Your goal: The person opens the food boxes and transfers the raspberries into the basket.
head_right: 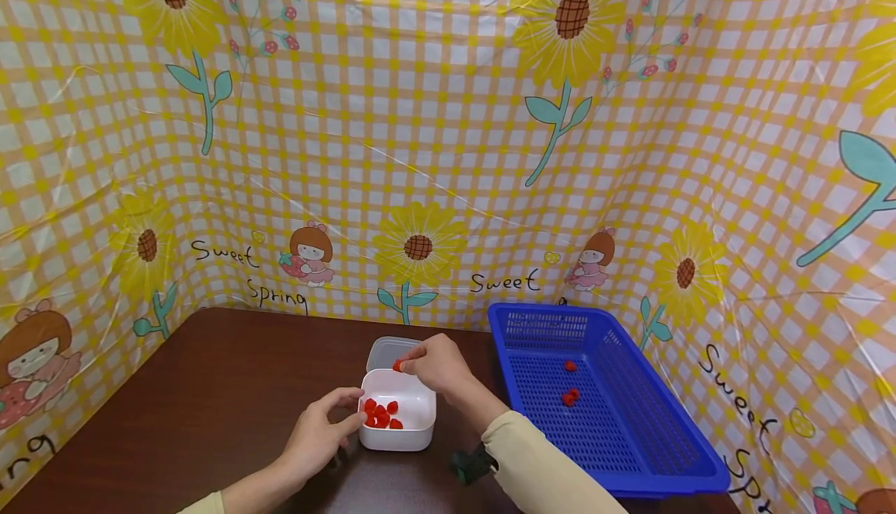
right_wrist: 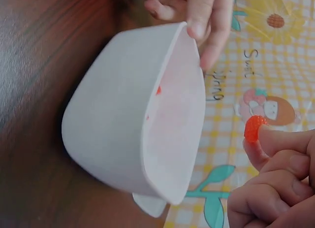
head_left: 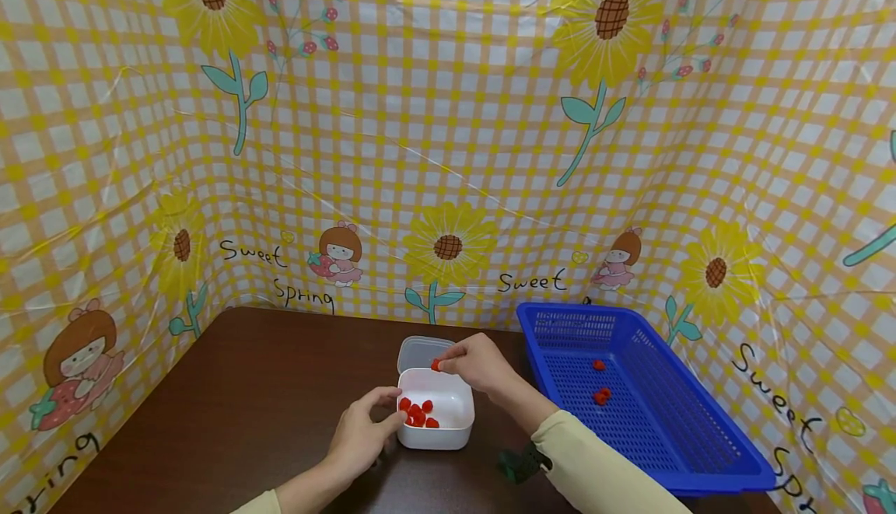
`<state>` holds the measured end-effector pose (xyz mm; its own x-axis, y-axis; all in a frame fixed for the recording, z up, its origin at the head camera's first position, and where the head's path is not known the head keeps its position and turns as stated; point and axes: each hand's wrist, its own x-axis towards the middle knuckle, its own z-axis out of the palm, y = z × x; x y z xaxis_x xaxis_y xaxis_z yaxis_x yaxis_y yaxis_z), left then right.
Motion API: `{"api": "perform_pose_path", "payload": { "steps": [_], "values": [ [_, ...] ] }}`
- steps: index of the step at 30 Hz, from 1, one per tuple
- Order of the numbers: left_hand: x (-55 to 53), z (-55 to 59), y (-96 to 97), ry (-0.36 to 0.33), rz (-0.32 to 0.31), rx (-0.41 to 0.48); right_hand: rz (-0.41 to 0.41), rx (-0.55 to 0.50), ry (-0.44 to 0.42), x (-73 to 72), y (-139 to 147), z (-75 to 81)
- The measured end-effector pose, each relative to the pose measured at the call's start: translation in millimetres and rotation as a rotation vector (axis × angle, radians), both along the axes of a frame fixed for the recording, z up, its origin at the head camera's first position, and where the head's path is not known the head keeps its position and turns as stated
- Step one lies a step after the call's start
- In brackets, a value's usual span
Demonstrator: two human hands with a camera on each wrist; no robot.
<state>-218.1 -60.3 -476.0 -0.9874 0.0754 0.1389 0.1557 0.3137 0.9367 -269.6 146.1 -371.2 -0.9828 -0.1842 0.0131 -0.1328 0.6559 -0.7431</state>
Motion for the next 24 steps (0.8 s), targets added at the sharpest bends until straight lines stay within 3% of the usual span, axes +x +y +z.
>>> {"api": "perform_pose_path", "payload": {
  "steps": [12,24],
  "values": [
    [-0.4,0.4,0.3,-0.011,-0.008,0.014,-0.078,-0.066,-0.046,-10.7,41,15.1],
    [-0.1,-0.1,0.6,0.007,0.003,-0.014,-0.054,-0.07,-0.069,-15.8,94,31.1]
  ]
}}
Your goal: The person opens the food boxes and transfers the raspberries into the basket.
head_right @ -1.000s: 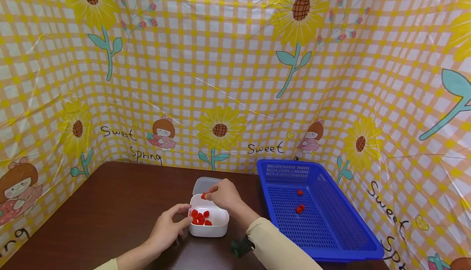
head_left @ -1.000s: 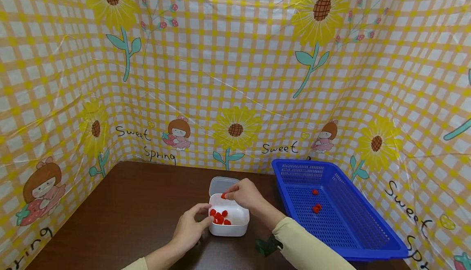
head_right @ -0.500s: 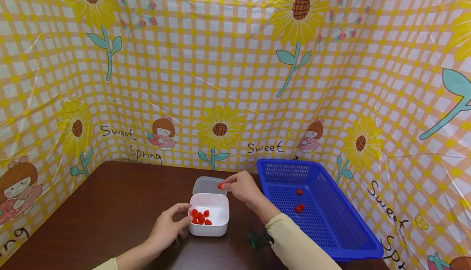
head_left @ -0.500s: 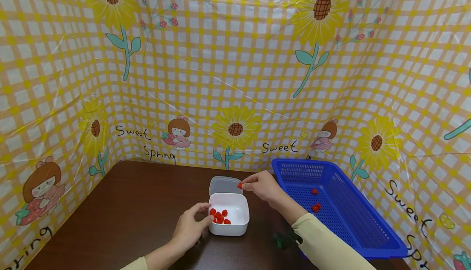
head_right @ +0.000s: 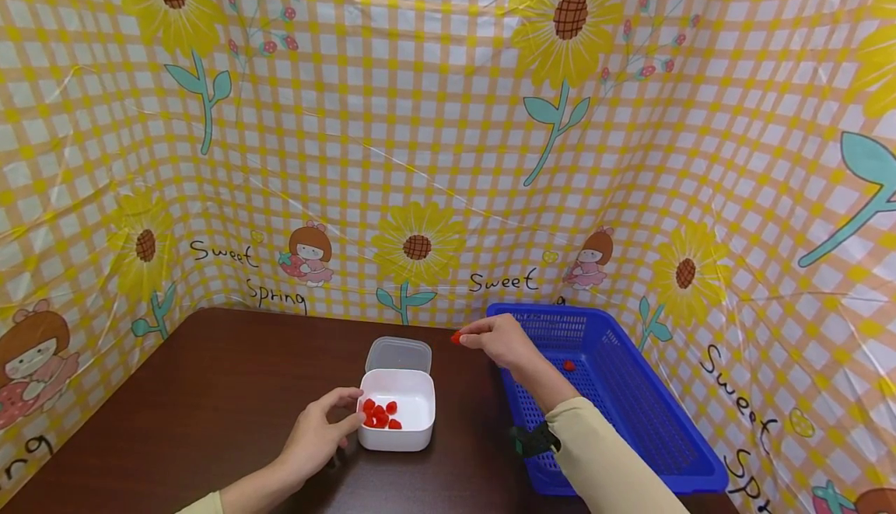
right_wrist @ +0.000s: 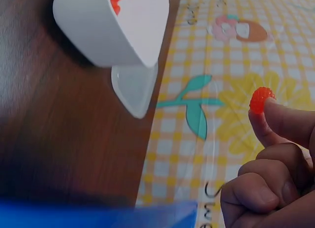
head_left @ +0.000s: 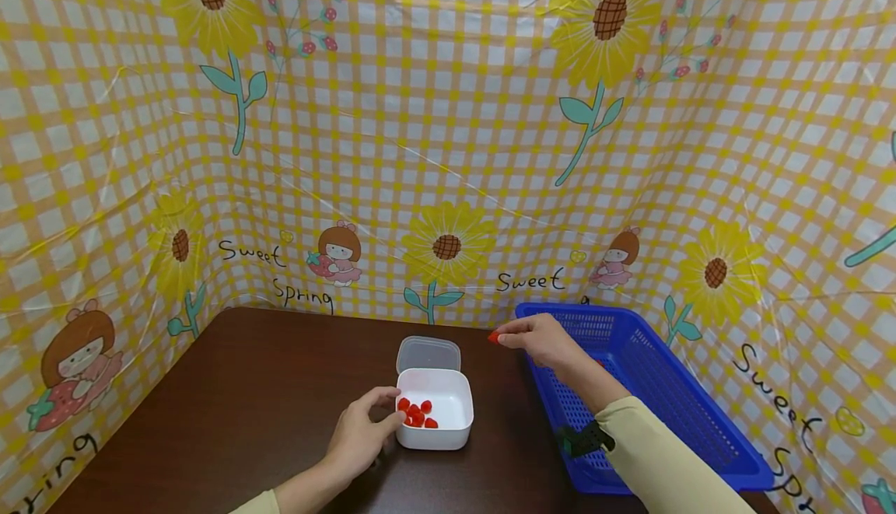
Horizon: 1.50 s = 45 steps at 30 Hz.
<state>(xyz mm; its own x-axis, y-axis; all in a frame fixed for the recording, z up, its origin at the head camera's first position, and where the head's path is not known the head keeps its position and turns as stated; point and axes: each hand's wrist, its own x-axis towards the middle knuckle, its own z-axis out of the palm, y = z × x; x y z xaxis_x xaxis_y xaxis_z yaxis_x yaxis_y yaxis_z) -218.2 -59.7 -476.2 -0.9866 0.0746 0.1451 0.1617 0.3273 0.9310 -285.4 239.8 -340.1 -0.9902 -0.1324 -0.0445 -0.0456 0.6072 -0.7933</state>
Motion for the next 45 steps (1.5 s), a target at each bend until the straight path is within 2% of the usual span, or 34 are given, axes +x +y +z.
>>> {"api": "perform_pose_path", "payload": {
  "steps": [5,14,22,35,45],
  "values": [
    [-0.1,0.1,-0.3,-0.007,-0.003,0.005,-0.031,-0.018,-0.019,-4.7,24,3.6],
    [0.6,-0.4,-1.2,-0.022,-0.014,0.022,-0.041,-0.12,-0.101,-14.6,69,5.8],
    [0.1,-0.6,-1.3,-0.018,-0.012,0.021,-0.106,-0.062,-0.086,-16.2,95,3.8],
    [-0.4,-0.1,-1.1,-0.029,-0.011,0.026,-0.142,0.031,-0.103,-25.3,136,-20.3],
    [-1.2,-1.9,-1.2,-0.014,-0.012,0.028,-0.193,0.101,-0.152,-27.6,151,-31.9]
  ]
}}
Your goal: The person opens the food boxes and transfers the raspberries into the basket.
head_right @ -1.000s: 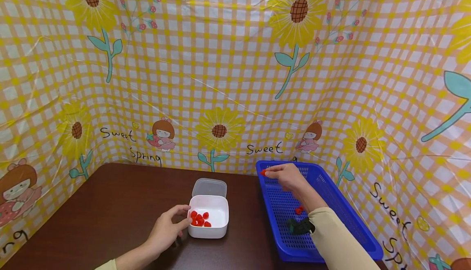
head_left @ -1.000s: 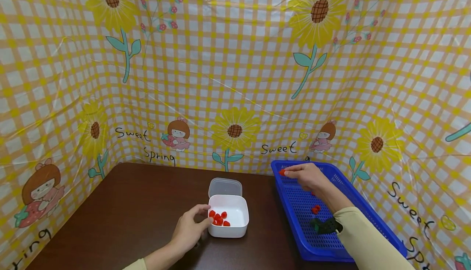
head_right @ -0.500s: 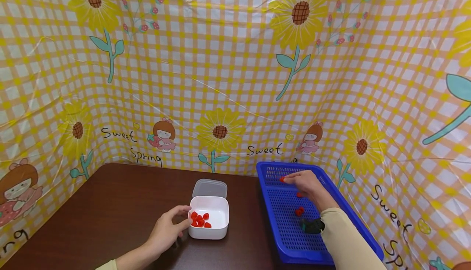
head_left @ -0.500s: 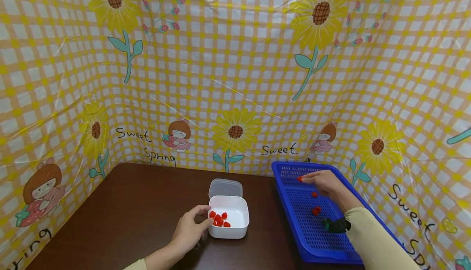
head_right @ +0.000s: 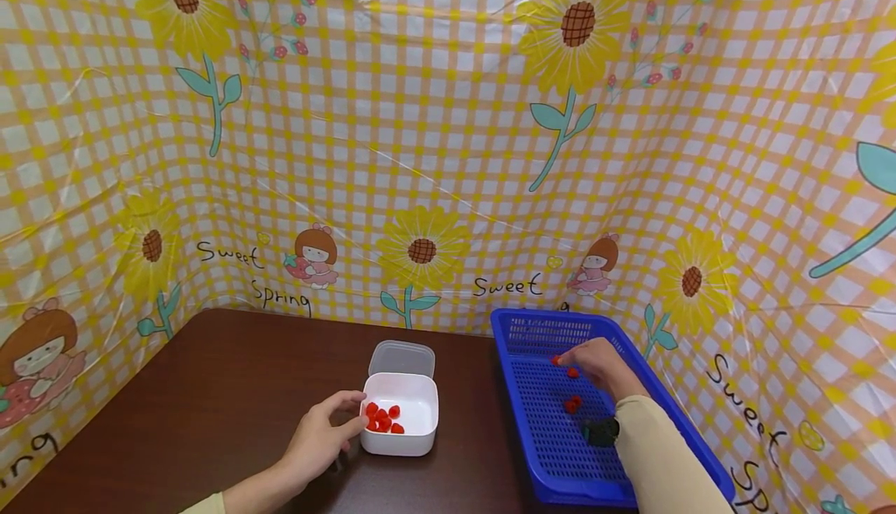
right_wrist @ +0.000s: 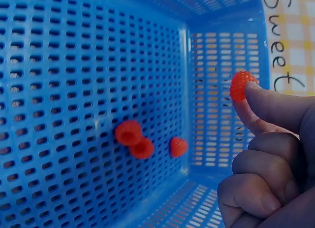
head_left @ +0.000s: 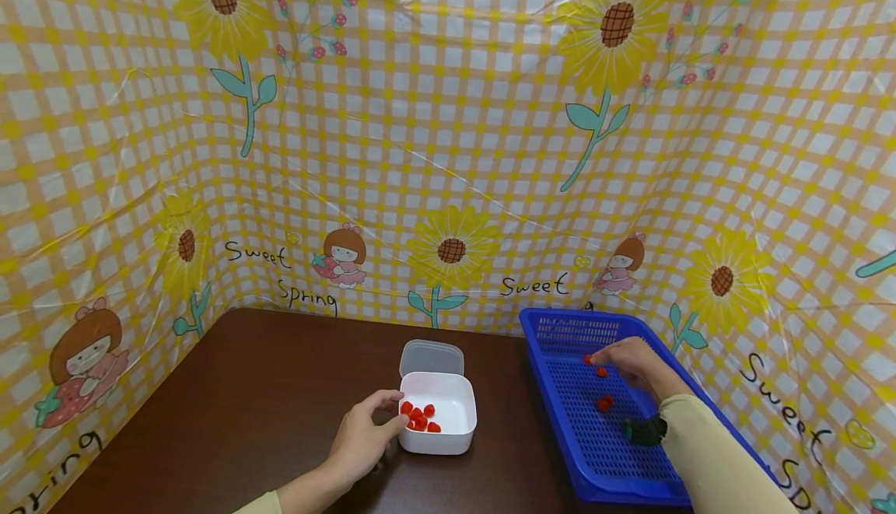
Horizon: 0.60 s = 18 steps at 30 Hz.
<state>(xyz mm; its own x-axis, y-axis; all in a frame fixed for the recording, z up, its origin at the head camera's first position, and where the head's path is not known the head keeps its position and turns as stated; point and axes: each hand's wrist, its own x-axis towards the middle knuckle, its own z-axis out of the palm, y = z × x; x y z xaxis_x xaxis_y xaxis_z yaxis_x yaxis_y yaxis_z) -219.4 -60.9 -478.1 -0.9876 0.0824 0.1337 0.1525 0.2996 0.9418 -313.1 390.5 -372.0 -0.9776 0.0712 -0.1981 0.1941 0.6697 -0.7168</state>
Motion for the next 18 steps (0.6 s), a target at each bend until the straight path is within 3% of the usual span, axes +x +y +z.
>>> {"api": "perform_pose_path", "payload": {
  "steps": [6,10,18],
  "values": [
    [0.4,1.6,0.9,-0.006,0.001,0.002,-0.055,0.067,-0.042,0.6,6,-6.0],
    [1.4,2.3,1.7,0.001,0.006,-0.006,-0.079,0.059,-0.055,1.2,10,-10.6],
    [1.9,1.9,1.5,-0.012,0.011,0.013,-0.018,0.061,-0.004,1.6,4,-6.7]
  ]
}}
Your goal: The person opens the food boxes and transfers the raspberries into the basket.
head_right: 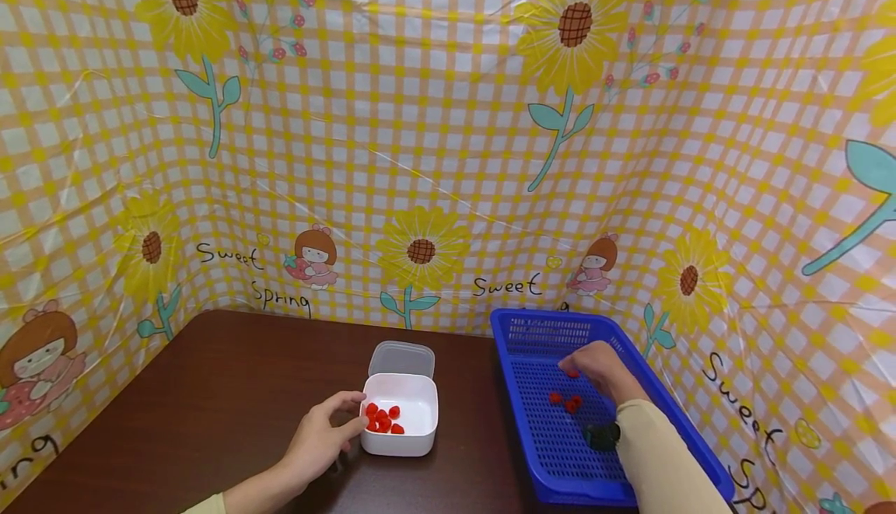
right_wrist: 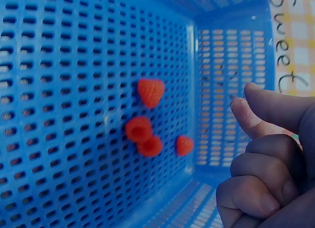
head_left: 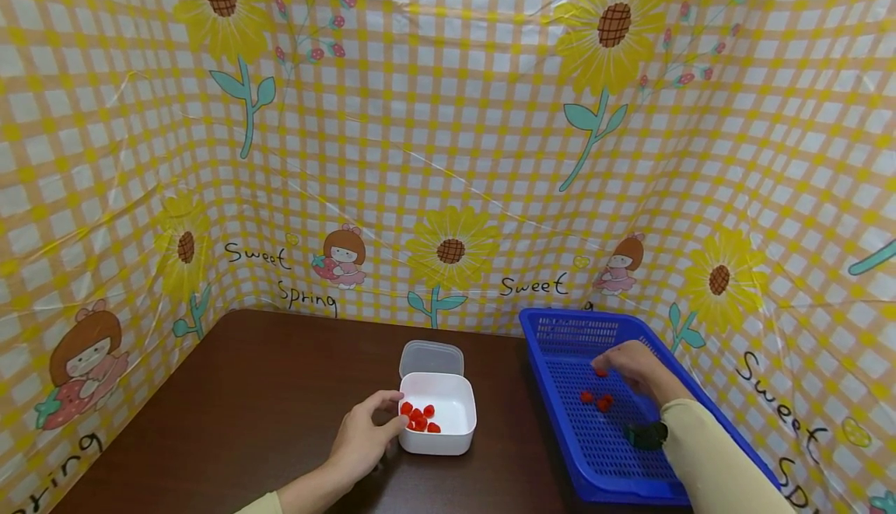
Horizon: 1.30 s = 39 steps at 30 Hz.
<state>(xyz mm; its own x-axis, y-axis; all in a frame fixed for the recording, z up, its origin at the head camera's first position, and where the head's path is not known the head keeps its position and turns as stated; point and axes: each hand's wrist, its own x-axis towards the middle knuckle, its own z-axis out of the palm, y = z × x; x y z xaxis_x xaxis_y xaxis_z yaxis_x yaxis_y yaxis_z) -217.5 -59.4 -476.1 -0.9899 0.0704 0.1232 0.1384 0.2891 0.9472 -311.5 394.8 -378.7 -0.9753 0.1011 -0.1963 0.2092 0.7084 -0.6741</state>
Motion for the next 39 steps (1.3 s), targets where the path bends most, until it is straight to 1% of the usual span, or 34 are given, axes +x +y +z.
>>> {"api": "perform_pose_path", "payload": {
  "steps": [4,7,10,13,16,17,18,20,21,23,24,28,31,36,39],
  "values": [
    [-0.8,-0.5,-0.2,-0.007,-0.001,-0.002,0.082,0.015,0.05,0.1,-14,9.2],
    [-0.9,-1.5,-0.6,0.001,0.0,-0.005,0.133,0.018,0.064,0.4,-27,17.1],
    [-0.7,-1.2,-0.7,0.001,0.001,-0.005,0.147,-0.011,0.058,0.3,-38,24.6],
    [-1.1,-1.0,-0.4,-0.002,-0.004,-0.003,0.175,-0.015,0.075,0.9,-49,33.5],
    [-0.8,0.0,0.1,-0.011,-0.005,-0.002,0.196,-0.058,0.086,-0.2,-60,40.2],
    [-0.8,-0.2,0.1,-0.011,-0.005,-0.003,0.214,-0.064,0.086,-0.5,-63,42.0],
    [-0.6,0.0,0.1,-0.01,-0.006,0.0,0.213,-0.084,0.074,-0.7,-67,43.7],
    [0.0,0.4,0.0,-0.008,-0.008,0.006,0.188,-0.144,0.045,-1.5,-75,45.8],
    [0.2,0.6,-0.1,-0.005,-0.009,0.007,0.188,-0.16,0.041,-1.6,-78,46.5],
    [0.2,0.4,-0.2,-0.002,-0.009,0.005,0.21,-0.175,0.041,1.7,-87,49.8],
    [0.2,0.5,-0.2,0.0,-0.009,0.004,0.205,-0.19,0.042,3.5,-92,51.1],
    [-0.1,0.3,-0.3,0.007,-0.008,-0.005,0.243,-0.217,0.067,12.2,-110,55.9],
    [-0.4,-0.3,-0.4,0.015,-0.012,-0.005,0.235,-0.263,0.063,16.0,-122,56.7],
    [-0.7,-1.5,-0.9,0.026,-0.013,-0.015,0.25,-0.318,0.047,20.7,-142,55.4],
    [-0.6,-1.8,-1.2,0.032,-0.013,-0.016,0.271,-0.342,0.032,22.3,-153,51.8]
  ]
}}
